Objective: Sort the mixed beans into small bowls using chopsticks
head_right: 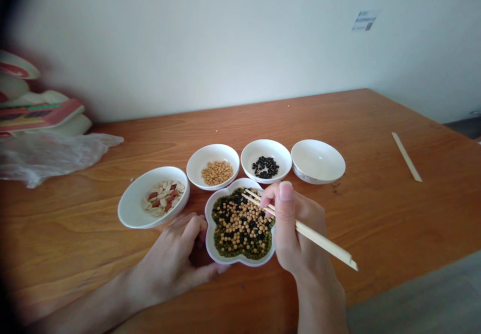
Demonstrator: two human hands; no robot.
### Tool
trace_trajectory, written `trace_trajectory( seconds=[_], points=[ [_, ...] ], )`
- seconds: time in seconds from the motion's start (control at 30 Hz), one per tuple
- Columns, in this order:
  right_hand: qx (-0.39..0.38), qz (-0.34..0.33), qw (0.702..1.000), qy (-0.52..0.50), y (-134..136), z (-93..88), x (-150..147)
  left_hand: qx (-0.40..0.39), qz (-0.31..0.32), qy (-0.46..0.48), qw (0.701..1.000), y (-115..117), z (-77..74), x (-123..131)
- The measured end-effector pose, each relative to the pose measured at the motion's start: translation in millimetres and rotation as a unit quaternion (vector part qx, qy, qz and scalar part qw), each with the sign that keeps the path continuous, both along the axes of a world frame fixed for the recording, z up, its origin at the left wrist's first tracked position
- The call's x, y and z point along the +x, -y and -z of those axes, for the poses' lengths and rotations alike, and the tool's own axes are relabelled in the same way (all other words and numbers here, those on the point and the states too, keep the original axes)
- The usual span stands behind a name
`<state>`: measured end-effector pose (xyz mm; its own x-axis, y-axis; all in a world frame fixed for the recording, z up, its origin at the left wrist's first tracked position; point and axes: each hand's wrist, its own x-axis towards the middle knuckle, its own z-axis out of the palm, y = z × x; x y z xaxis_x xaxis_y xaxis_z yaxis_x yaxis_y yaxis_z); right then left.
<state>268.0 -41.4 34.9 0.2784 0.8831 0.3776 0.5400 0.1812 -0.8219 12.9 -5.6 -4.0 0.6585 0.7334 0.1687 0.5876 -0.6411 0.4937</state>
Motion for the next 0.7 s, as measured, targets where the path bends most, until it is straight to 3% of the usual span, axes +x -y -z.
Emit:
trace_trajectory(
  seconds=[0.7],
  points=[
    [-0.003,-0.006,1.000,-0.002,0.2,-1.6,-1.6,-0.008,0.004,-0.010,1.000,1.1,-0.9,-1.2]
  ],
)
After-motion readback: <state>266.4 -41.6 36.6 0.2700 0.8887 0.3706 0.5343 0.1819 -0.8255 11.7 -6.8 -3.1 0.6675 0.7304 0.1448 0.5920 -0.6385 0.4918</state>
